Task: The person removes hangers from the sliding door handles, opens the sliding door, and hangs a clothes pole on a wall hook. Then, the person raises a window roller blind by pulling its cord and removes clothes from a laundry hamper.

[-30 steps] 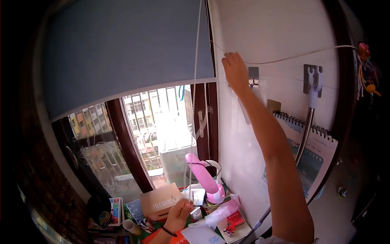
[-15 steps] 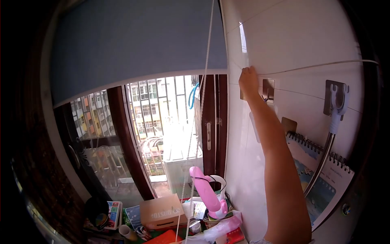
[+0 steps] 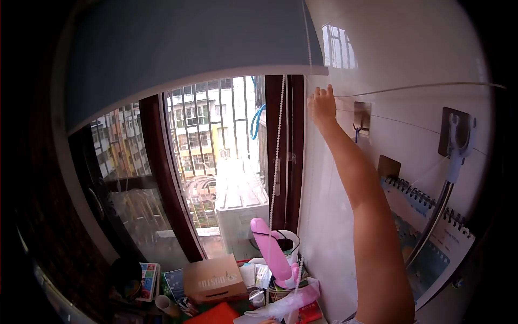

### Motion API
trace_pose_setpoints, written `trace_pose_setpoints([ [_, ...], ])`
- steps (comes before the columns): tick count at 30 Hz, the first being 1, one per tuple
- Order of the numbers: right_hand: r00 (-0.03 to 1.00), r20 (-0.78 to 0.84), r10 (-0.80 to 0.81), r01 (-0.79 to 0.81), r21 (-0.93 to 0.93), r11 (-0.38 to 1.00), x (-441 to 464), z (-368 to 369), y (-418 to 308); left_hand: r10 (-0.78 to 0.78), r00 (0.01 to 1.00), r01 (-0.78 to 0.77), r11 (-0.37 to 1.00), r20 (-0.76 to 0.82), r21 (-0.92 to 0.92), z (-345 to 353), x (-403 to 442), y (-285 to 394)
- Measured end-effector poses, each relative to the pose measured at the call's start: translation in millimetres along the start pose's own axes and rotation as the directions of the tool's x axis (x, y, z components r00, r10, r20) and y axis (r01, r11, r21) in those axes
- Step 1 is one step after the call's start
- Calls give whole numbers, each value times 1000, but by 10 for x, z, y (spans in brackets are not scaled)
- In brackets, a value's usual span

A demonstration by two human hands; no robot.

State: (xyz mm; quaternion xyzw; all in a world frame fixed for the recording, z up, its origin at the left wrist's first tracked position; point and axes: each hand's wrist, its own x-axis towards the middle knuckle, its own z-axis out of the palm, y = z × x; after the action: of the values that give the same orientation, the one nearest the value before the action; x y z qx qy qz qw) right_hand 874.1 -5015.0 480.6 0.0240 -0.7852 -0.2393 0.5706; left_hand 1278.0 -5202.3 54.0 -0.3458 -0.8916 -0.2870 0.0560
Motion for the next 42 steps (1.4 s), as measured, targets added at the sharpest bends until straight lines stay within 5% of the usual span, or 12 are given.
trace_pose_setpoints([
  [8, 996, 78, -39, 48, -115, 992, -350, -420, 63, 352, 933, -343, 934, -81, 103, 473, 680, -19],
  [12, 939, -256, -229, 231, -19, 973, -575, -540, 171, 309, 950, -311, 919, 48, 243, 205, 759, -121],
  [13, 993, -120, 22, 57, 615, 786, -642, -590, 141, 306, 951, -308, 908, 54, 283, 184, 750, -195],
  [14, 978, 147, 145, -180, 954, 242, -700, -667, 103, 304, 951, -306, 895, 59, 325, 171, 745, -272],
  [15, 876, 469, 110, -343, 767, -542, -744, -895, 70, 297, 953, -301, 888, 65, 348, 135, 724, -307],
  [16, 872, 476, 112, -348, 766, -541, -808, -1120, 114, 273, 958, -287, 890, 90, 353, 106, 713, -330],
  [18, 851, 525, -21, -211, 303, -929, -904, -1457, 186, 265, 960, -281, 896, 93, 344, 112, 687, -405],
  [28, 868, 406, 285, -8, 586, -811, -1686, -2300, 179, 185, 982, -179, 974, -29, 136, 2, 602, -267],
  [31, 849, 459, 261, -187, 725, -663, -2396, -2480, -140, -62, 992, 40, 979, -106, -200, -244, 651, -276],
  [33, 857, 488, 164, -306, 738, -601, -2952, -2505, -380, -6, 972, -60, 960, -234, -274, -566, 726, -297],
  [36, 892, 452, -24, -441, 856, -269, -3707, -2594, -593, -80, 954, -178, 624, -289, -761, -1255, 968, -73],
  [42, 964, 111, -243, -131, 989, -70, -4340, -2712, -726, -110, 938, -289, 274, -328, -918, -2057, 1342, 870],
])
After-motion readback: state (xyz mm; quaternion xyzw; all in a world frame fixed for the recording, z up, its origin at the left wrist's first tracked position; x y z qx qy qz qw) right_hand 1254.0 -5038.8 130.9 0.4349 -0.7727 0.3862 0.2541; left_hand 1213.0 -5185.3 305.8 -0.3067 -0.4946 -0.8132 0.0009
